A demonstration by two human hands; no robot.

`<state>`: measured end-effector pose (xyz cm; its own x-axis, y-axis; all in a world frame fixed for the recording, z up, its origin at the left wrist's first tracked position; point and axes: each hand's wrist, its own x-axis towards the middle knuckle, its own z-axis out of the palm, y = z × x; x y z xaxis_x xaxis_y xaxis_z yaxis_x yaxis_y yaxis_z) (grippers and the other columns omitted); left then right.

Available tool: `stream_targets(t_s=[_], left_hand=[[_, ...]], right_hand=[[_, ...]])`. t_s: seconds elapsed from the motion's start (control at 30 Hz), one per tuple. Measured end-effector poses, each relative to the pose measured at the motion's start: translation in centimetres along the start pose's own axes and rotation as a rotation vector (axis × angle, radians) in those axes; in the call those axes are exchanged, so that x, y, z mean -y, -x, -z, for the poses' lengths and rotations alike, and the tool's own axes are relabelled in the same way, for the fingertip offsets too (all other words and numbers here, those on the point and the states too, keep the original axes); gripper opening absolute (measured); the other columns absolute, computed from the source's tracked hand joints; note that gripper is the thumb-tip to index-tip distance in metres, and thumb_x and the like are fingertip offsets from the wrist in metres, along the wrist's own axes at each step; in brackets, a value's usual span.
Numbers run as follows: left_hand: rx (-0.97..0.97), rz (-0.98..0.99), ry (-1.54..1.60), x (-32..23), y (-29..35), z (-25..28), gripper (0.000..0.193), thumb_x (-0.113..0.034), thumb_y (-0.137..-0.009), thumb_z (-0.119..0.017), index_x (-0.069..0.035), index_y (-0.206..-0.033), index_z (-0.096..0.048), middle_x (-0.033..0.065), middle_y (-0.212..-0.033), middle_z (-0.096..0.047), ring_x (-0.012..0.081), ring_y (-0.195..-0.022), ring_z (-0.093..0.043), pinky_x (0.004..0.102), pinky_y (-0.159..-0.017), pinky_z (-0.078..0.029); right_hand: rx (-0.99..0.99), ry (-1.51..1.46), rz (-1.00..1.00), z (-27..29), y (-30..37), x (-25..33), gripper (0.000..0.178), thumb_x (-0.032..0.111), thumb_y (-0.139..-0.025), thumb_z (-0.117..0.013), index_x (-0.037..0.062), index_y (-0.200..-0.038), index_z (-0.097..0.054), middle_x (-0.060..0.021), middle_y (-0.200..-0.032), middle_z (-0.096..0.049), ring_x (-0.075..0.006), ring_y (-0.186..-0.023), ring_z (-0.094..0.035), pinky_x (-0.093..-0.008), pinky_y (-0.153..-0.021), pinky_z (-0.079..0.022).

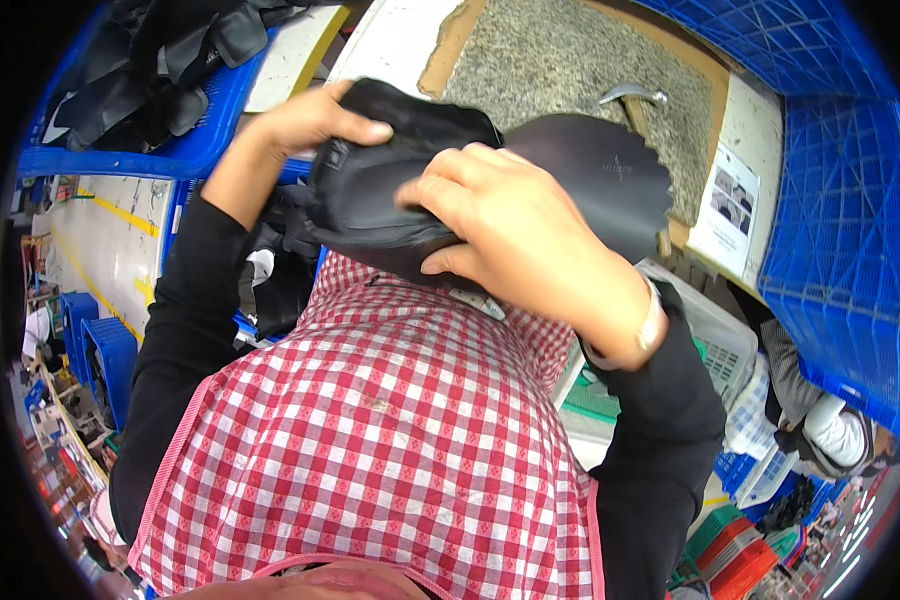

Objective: The person sits at a low table and repeatedly picks up black shoe parts from a blue basket. They use a hammer to tap the parts on a mat, then use a pen-like tool to trim or mark edges before placing the parts into another basket.

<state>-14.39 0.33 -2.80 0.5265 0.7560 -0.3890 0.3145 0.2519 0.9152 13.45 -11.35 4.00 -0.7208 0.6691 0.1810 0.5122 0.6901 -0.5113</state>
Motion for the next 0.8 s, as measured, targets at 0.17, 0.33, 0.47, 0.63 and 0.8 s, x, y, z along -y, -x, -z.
stream_targets(t_s=[0.17, 0.33, 0.47, 0.63, 0.8], left_hand=[[-0.050, -0.286, -0.274, 1.7, -0.6, -4.4, 0.048, -0.039, -0.098, -0.068, -0.002, -0.128, -0.070, 0.0120, -0.121, -0.072, 0.0215, -0.117, -0.064, 0.0349, -0.102, -0.049], [0.199, -0.525, -0.297, 0.6, 1.9, -6.4, 0.037, -0.026, -0.087, -0.079, -0.001, -0.113, -0.074, 0.0074, -0.107, -0.073, 0.0189, -0.101, -0.068, 0.0315, -0.091, -0.053], [-0.046, -0.166, -0.078, 2.1, 2.6, -9.3, 0.016, -0.008, -0.081, -0.083, 0.000, -0.091, -0.073, 0.0021, -0.080, -0.071, 0.0086, -0.077, -0.065, 0.0276, -0.072, -0.053], [-0.295, -0.297, -0.183, 6.9, 5.0, -9.5, 0.027, -0.020, -0.081, -0.084, 0.000, -0.095, -0.073, 0.0121, -0.079, -0.070, 0.0129, -0.076, -0.065, 0.0323, -0.072, -0.052], [-0.288, -0.269, 0.055, 8.3, 9.4, -7.6, 0.031, -0.024, -0.083, -0.084, 0.002, -0.095, -0.071, 0.0116, -0.081, -0.071, 0.0151, -0.077, -0.064, 0.0352, -0.074, -0.051]], right_hand=[[0.138, -0.585, -0.405, -3.7, 2.3, -3.2, 0.025, 0.014, -0.083, -0.085, -0.0008, -0.097, -0.071, -0.0073, -0.079, -0.065, -0.0128, -0.075, -0.063, -0.0301, -0.071, -0.050], [0.018, -0.793, -0.561, -6.2, 3.9, -4.3, 0.026, 0.020, -0.087, -0.083, 0.0010, -0.102, -0.074, -0.0059, -0.078, -0.069, -0.0060, -0.073, -0.059, -0.0287, -0.069, -0.050], [-0.014, -0.504, -0.720, -8.5, 4.1, -4.1, 0.027, 0.024, -0.087, -0.082, 0.0027, -0.102, -0.074, -0.0105, -0.080, -0.070, -0.0132, -0.073, -0.065, -0.0312, -0.070, -0.051], [-0.088, -0.517, -0.647, -10.0, 4.4, -3.5, 0.023, 0.016, -0.089, -0.079, -0.0003, -0.104, -0.073, -0.0096, -0.092, -0.073, -0.0141, -0.084, -0.067, -0.0301, -0.077, -0.053], [-0.159, -0.578, -0.693, -10.3, 3.5, -3.0, 0.014, 0.008, -0.090, -0.080, -0.0002, -0.091, -0.069, 0.0034, -0.081, -0.058, -0.0040, -0.072, -0.049, -0.0209, -0.067, -0.041]])
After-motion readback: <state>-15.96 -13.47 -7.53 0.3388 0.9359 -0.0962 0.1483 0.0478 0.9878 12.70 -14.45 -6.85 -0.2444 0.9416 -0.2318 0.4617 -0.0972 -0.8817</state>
